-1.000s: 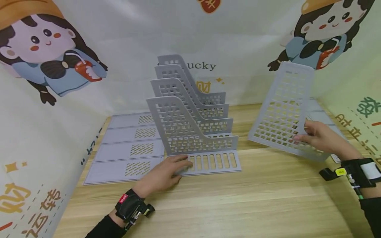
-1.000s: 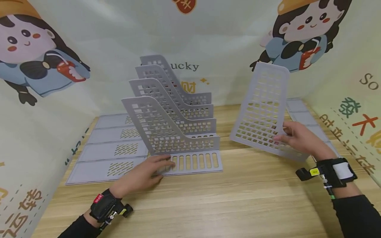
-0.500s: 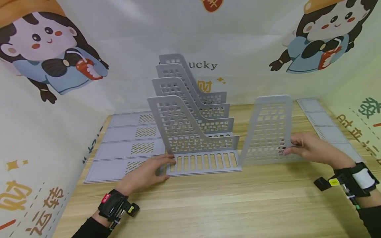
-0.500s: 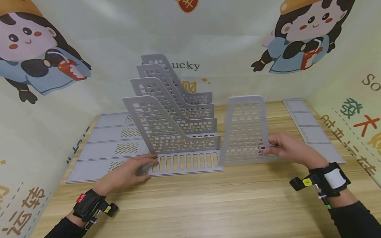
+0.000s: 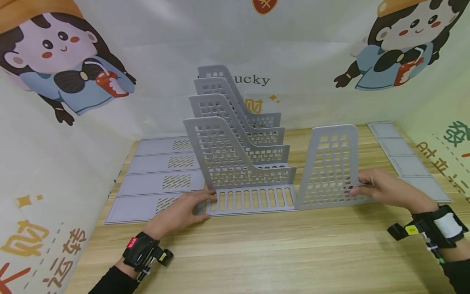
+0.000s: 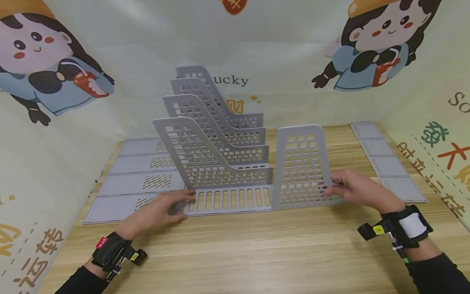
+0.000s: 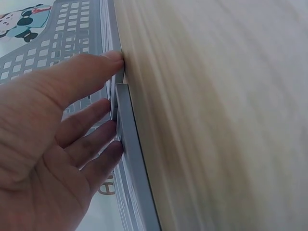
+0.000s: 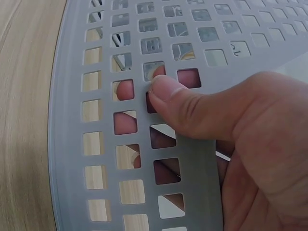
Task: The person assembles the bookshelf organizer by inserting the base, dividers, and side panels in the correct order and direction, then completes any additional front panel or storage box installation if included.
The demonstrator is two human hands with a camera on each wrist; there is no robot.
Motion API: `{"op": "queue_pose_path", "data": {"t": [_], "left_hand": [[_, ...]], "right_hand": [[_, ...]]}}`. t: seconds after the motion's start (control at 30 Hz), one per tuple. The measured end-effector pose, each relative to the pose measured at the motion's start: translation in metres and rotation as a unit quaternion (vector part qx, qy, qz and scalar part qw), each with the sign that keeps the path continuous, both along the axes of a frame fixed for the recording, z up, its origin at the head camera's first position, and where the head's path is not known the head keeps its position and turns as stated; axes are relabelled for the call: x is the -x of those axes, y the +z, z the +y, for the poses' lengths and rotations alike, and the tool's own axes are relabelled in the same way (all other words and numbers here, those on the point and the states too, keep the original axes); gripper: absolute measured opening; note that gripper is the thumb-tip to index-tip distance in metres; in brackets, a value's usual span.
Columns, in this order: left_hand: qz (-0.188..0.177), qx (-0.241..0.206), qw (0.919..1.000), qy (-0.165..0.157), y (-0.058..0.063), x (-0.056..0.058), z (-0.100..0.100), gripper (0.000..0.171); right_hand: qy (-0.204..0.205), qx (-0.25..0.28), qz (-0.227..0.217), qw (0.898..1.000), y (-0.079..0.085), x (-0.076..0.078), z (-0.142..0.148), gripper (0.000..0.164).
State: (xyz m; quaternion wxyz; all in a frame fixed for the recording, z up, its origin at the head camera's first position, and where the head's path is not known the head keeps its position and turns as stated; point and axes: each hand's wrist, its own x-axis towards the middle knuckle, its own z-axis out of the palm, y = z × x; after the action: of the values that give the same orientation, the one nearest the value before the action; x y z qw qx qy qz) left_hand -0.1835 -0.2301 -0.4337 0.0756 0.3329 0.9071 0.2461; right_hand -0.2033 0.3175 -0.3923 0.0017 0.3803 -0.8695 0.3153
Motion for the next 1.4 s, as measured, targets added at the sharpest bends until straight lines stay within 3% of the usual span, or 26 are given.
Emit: {"op": "queue_pose_path", "data": {"t": [0.2,0.4,0.57,0.8,1.03,1.13,1.27,1.4], "left_hand": [[0.003,0.006,1.0,0.001,0.001,0.001,0.0,0.052],[-0.005,0.008,0.9999,0.004,0.003,0.003,-0.001,0.055],[-0.019,0.004,0.9998,0.0,0.002,0.002,-0.004,0.062],[-0.025,0.013,0.9996,0.002,0.003,0.001,-0.007,0.065],[-0.028,0.008,0.9996,0.0,0.001,0.001,-0.007,0.067],[-0.035,0.006,0.9994,-0.005,0.0,0.003,-0.006,0.069],[-0.041,0.006,0.9991,-0.002,0.002,0.004,-0.007,0.072],[-0.044,0.004,0.999,0.001,0.002,0.003,-0.008,0.073]], "right_hand": [[-0.015,-0.021,0.019,0.999,0.001,-0.001,-0.006,0.051],[-0.002,-0.026,0.052,0.998,-0.001,-0.001,-0.029,0.055],[0.009,-0.031,0.029,0.999,0.001,0.0,-0.048,0.048],[0.02,-0.016,0.03,0.999,-0.002,-0.001,-0.065,0.044],[0.044,-0.027,-0.003,0.999,0.0,0.003,-0.095,0.02],[0.039,-0.028,-0.013,0.999,0.001,0.0,-0.096,0.03],[0.032,-0.027,0.006,0.999,0.0,-0.005,-0.1,0.046],[0.032,-0.036,0.02,0.999,-0.003,-0.007,-0.121,0.036]]}}
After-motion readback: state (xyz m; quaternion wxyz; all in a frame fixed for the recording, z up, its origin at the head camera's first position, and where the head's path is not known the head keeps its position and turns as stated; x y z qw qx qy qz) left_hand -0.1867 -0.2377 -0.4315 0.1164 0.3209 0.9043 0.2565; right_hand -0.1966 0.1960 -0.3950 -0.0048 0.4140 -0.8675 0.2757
